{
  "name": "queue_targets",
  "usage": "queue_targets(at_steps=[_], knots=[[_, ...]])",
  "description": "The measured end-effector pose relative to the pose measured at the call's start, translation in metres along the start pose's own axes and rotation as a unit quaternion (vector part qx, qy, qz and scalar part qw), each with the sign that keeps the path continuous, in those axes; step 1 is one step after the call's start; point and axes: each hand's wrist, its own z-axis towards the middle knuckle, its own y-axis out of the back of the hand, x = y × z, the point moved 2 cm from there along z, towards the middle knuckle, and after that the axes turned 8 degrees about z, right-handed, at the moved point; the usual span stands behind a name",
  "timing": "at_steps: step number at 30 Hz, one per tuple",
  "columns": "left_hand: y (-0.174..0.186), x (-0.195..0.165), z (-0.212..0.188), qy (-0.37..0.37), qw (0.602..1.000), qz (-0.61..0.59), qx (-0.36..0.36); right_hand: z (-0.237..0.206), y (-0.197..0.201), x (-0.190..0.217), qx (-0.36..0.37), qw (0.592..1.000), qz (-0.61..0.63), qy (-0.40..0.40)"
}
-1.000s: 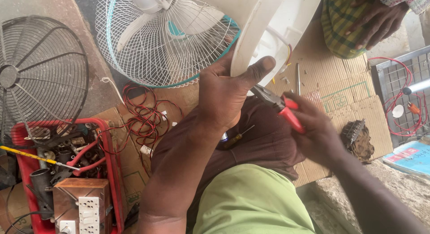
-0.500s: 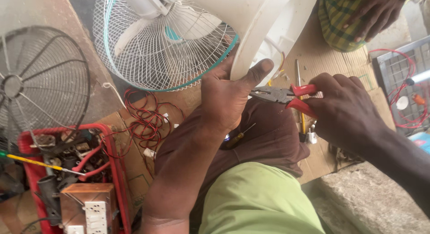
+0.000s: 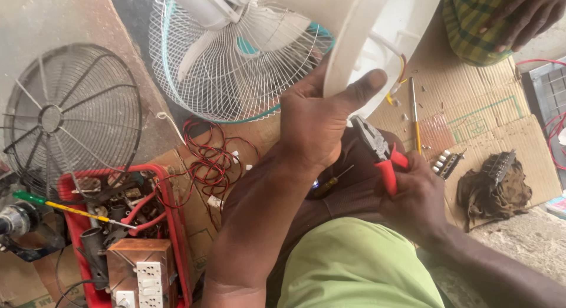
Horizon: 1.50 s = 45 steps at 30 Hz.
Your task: The person removes a switch assembly from a white fan head, then uses pliers to strip and crimp wires on the switch terminals. They repeatedly test fit the switch into the fan head and adjust the wiring connections.
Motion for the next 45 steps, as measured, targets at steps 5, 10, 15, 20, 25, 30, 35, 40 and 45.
queue_targets(at_steps=[5,10,15,20,25,30,35,40,45], knots=[[-0.003,-0.002,0.003,0.01,1.0,-0.014,0.006,-0.024,-0.012,0.0,0.04,0.994,0.087,-0.053],[-0.006,-0.029,0.018,0.003,0.999,-0.009,-0.046,-0.048,-0.012,0.009,0.211,0.956,0.196,-0.049],[0.008,-0.072,0.013,-0.022,0.999,-0.008,-0.042,0.002,0.029,-0.035,0.188,0.976,0.112,-0.02],[0.015,-0.086,0.008,-0.029,0.999,-0.036,-0.028,0.018,0.052,-0.023,0.255,0.958,0.128,-0.018],[0.016,-0.091,0.009,-0.025,0.999,-0.04,-0.024,0.027,0.047,-0.019,0.313,0.901,0.099,-0.284],[0.015,-0.089,0.008,-0.017,0.999,-0.025,-0.038,0.031,0.036,-0.043,0.418,0.844,0.053,-0.332],[0.012,-0.074,0.002,0.022,0.998,-0.017,-0.056,0.028,0.026,-0.069,0.518,0.813,-0.03,-0.263],[0.009,-0.042,-0.014,0.01,0.999,0.033,-0.04,0.021,0.019,-0.098,0.541,0.806,-0.046,-0.237],[0.009,-0.016,-0.026,0.037,0.997,0.056,-0.043,0.011,0.009,-0.131,0.564,0.757,-0.046,-0.327]])
